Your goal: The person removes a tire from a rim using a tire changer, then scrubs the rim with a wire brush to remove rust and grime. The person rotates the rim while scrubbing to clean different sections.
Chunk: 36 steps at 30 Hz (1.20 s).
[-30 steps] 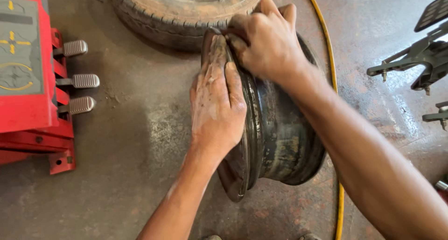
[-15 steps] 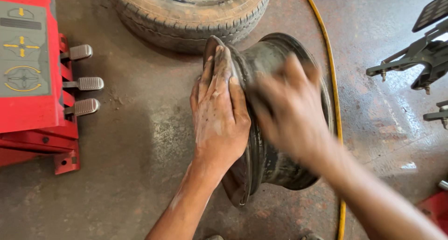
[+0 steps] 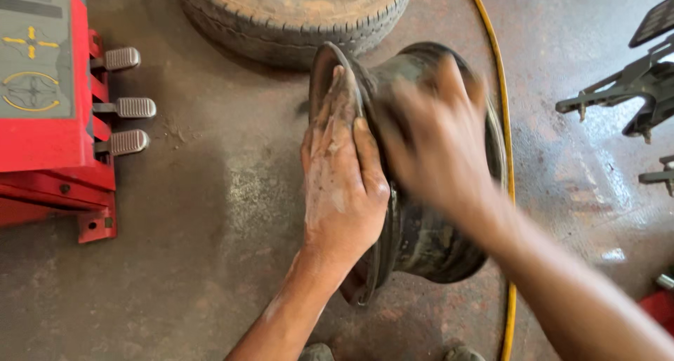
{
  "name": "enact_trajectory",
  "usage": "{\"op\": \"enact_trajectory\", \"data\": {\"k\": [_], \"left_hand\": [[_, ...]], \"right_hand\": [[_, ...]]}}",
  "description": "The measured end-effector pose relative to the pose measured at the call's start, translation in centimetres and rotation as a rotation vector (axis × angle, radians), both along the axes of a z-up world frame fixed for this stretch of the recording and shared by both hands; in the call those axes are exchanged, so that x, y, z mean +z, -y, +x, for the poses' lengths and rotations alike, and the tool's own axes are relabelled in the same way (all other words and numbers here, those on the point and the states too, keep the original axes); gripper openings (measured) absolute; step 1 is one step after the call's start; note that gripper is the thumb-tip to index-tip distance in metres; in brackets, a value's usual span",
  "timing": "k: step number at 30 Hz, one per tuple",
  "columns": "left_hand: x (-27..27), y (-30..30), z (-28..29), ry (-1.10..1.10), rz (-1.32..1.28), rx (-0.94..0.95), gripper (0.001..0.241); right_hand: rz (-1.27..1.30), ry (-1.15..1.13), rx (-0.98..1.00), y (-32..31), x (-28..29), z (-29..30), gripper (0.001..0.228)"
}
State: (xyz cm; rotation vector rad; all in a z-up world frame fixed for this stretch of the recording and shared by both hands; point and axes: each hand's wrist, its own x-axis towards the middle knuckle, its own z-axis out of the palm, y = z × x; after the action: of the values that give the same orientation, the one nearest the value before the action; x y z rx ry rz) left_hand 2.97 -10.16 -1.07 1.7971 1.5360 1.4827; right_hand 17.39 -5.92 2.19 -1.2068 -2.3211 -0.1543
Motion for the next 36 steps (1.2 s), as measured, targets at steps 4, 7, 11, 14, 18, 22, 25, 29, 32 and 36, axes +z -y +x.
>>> {"op": "enact_trajectory", "data": {"k": [4, 7, 11, 14, 18, 22, 25, 29, 32, 36], "left_hand": [[0.8, -0.6, -0.4, -0.027, -0.058, 0.002, 0.048], [1.6, -0.8, -0.7, -0.106, -0.004, 0.036, 0.049], [0.4, 0.1, -0.1, -0.018, -0.024, 0.008, 0.049], [0.4, 0.0, 0.0, -0.048, -0.037, 0.010, 0.049], [1.1, -0.5, -0.7, -0.125, 0.009, 0.031, 0.047], [0.0, 1.0, -0.2, -0.031, 0.004, 0.017, 0.050], [-0.3, 0.9, 0.3, 0.003, 0.045, 0.020, 0.050], [0.9, -0.8, -0.8, -0.099, 0.032, 0.039, 0.048], [0.3, -0.5, -0.5, -0.103, 0.003, 0.011, 0.049], [-1.0, -0.9, 0.0, 0.007, -0.001, -0.006, 0.049]], "right_hand": [[-0.095, 0.065, -0.016, -9.0, 0.6, -2.9, 0.023], [-0.091, 0.017, 0.024, -4.4, 1.2, -1.3, 0.020], [-0.115, 0.101, -0.038, -0.3, 0.6, 0.4, 0.021], [-0.067, 0.088, 0.047, -9.1, 0.3, -2.5, 0.021], [-0.083, 0.055, 0.027, -7.1, 1.2, -2.0, 0.020], [-0.073, 0.035, 0.037, 1.4, 0.9, 0.0, 0.019], [-0.075, 0.077, 0.007, -7.0, 0.7, -1.6, 0.020], [-0.115, 0.040, -0.038, -8.1, 0.9, -3.2, 0.020], [-0.073, -0.004, -0.012, 2.6, 0.6, -0.3, 0.017], [-0.067, 0.070, -0.082, -0.5, -0.1, 0.1, 0.016]]}}
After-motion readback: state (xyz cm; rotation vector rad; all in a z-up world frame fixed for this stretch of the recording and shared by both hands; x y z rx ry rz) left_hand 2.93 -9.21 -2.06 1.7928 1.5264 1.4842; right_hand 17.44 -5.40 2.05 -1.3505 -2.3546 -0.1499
